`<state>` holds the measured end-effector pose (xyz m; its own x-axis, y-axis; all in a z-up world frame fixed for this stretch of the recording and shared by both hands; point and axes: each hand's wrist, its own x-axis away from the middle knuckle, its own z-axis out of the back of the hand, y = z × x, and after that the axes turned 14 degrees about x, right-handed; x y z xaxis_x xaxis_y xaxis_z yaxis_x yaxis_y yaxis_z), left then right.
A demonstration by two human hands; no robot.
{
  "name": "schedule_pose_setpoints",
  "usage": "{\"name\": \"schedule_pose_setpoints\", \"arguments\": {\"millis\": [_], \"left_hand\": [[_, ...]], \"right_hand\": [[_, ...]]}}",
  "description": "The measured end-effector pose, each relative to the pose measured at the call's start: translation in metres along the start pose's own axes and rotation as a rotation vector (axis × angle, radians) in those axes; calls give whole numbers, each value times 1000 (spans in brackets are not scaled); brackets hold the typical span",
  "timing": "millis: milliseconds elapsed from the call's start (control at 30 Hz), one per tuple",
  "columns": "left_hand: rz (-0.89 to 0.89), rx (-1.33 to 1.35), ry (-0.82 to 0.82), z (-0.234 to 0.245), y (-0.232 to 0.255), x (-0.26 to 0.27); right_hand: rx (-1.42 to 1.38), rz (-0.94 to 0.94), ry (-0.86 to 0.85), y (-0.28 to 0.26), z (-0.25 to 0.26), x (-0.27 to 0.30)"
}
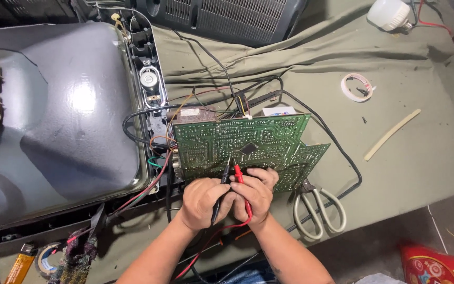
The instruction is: Testing electrical components on a CRT television circuit board using a multimeter
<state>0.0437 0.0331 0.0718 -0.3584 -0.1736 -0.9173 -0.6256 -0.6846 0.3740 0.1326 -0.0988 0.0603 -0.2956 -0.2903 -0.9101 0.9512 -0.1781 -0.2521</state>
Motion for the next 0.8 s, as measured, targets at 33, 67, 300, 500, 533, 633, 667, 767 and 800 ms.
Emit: {"name": "schedule_pose_setpoints", "arguments": {"millis": [33, 67, 300, 500, 533, 633, 667, 767, 800], "left_hand": [[17, 8, 2, -1, -1, 3], [35, 16, 4, -1, -2, 6], [85, 41, 15, -3, 2, 8], [93, 24, -80, 0, 1, 16], [86, 24, -76, 0, 1, 16], [95, 23, -74, 3, 1, 16], [110, 26, -76, 3, 2, 17], [129, 20, -144, 8, 0, 24], [129, 65, -151, 10, 0, 28]], "right_hand": [[10, -9, 4, 1, -1, 4], [20, -18, 7, 3, -2, 8], [66, -3, 6, 7, -8, 20], [140, -37, -12, 0, -7, 14], [135, -32, -12, 0, -6, 14], [141, -37, -19, 0, -7, 15], [156, -47, -27, 0, -6, 16], [167, -52, -81, 0, -2, 19], [211, -63, -85, -1, -2, 20]]}}
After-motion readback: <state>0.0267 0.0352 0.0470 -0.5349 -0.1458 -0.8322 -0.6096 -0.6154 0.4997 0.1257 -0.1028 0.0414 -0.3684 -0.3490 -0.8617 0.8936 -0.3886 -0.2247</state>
